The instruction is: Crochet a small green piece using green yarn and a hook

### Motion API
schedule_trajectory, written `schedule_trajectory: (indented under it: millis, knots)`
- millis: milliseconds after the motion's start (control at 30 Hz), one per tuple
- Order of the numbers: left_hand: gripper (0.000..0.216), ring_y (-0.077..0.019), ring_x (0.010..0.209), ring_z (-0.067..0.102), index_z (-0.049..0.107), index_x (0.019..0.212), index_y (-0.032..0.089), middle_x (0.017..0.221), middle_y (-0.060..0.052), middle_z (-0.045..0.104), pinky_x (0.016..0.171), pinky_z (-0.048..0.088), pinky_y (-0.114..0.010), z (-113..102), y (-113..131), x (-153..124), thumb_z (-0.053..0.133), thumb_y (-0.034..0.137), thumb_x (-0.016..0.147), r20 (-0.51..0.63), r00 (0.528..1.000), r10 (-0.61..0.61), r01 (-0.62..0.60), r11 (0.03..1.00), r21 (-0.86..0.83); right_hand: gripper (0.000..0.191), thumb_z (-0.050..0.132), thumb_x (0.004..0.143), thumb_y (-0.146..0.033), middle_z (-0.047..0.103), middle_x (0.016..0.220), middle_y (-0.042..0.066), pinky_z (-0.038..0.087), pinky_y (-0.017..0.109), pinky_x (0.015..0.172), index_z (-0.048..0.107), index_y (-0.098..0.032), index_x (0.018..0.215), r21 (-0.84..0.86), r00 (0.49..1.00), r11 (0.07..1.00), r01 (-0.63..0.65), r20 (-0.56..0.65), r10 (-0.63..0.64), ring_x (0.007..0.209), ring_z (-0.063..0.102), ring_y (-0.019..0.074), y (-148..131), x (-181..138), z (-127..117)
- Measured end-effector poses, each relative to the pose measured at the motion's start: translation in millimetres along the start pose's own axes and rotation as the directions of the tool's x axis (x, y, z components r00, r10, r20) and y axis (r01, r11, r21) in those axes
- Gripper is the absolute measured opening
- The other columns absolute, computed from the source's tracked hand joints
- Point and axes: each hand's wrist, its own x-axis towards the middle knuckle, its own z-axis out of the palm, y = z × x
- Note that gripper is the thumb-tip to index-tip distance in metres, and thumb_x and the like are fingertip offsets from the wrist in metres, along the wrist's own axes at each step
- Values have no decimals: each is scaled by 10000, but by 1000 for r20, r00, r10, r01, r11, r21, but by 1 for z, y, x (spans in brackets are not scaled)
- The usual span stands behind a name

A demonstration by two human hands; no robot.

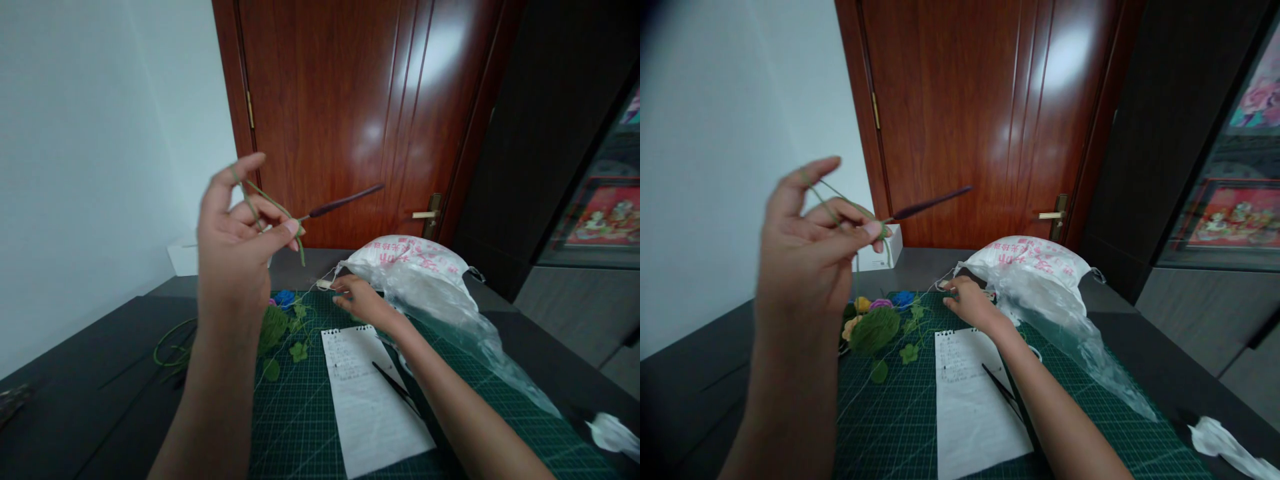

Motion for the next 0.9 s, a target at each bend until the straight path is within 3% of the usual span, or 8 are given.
schedule_trajectory:
  millis: [100, 200, 267, 333, 400, 700, 900]
  knots:
    - [620, -134, 527, 566, 621, 1247, 211, 631, 69, 617, 504, 480, -272, 3, -23, 3, 770, 16, 677, 170, 949, -267, 271, 963, -1, 276, 602, 942, -341, 715, 1061, 92, 573, 381, 765, 616, -189, 1171, 152, 997, 985, 77, -13, -76, 828, 702, 183, -37, 0, -17]
    - [610, -117, 501, 567, 596, 1275, 190, 640, 69, 613, 535, 484, -267, 10, -38, 0, 766, 49, 706, 245, 897, -367, 384, 923, -24, 396, 563, 970, -435, 708, 1079, 53, 554, 323, 717, 522, -261, 1324, 293, 983, 938, 182, -58, -173, 819, 679, 154, -75, -9, -28]
    - [633, -115, 517, 580, 572, 1314, 183, 674, 55, 631, 551, 486, -265, 15, -39, -4, 755, 47, 724, 296, 869, -397, 430, 901, -51, 336, 659, 931, -417, 673, 867, -3, 516, 287, 676, 617, -249, 1219, 514, 970, 824, 237, -171, -172, 725, 632, 134, -92, -15, -30]
    - [653, -122, 539, 593, 556, 1344, 179, 703, 41, 642, 557, 490, -266, 18, -35, -8, 754, 48, 735, 333, 849, -411, 454, 889, -58, 209, 706, 908, -402, 620, 722, -34, 462, 249, 619, 692, -214, 997, 597, 956, 758, 263, -270, -120, 622, 567, 104, -100, -17, -28]
    - [645, -132, 558, 606, 554, 1355, 175, 717, 29, 646, 565, 497, -273, 19, -30, -9, 752, 59, 753, 352, 838, -417, 458, 888, -39, 207, 735, 888, -397, 606, 669, -40, 434, 241, 591, 688, -196, 869, 634, 950, 728, 261, -304, -76, 575, 534, 95, -103, -17, -26]
    - [782, -157, 663, 676, 482, 1415, 180, 792, 4, 684, 664, 550, -283, 21, -18, -13, 829, 90, 721, 346, 819, -457, 502, 863, -49, 183, 785, 847, -362, 635, 682, -36, 453, 235, 591, 675, -216, 862, 747, 954, 610, 262, -297, -46, 595, 557, 106, -111, -18, -23]
    - [985, -171, 705, 667, 356, 1530, 249, 795, 10, 697, 667, 566, -297, 24, -8, -17, 850, 92, 693, 312, 823, -475, 526, 845, -100, 105, 806, 834, -308, 688, 859, -20, 485, 231, 682, 723, -246, 851, 701, 915, 612, 366, -390, -101, 706, 588, 105, -117, -23, -22]
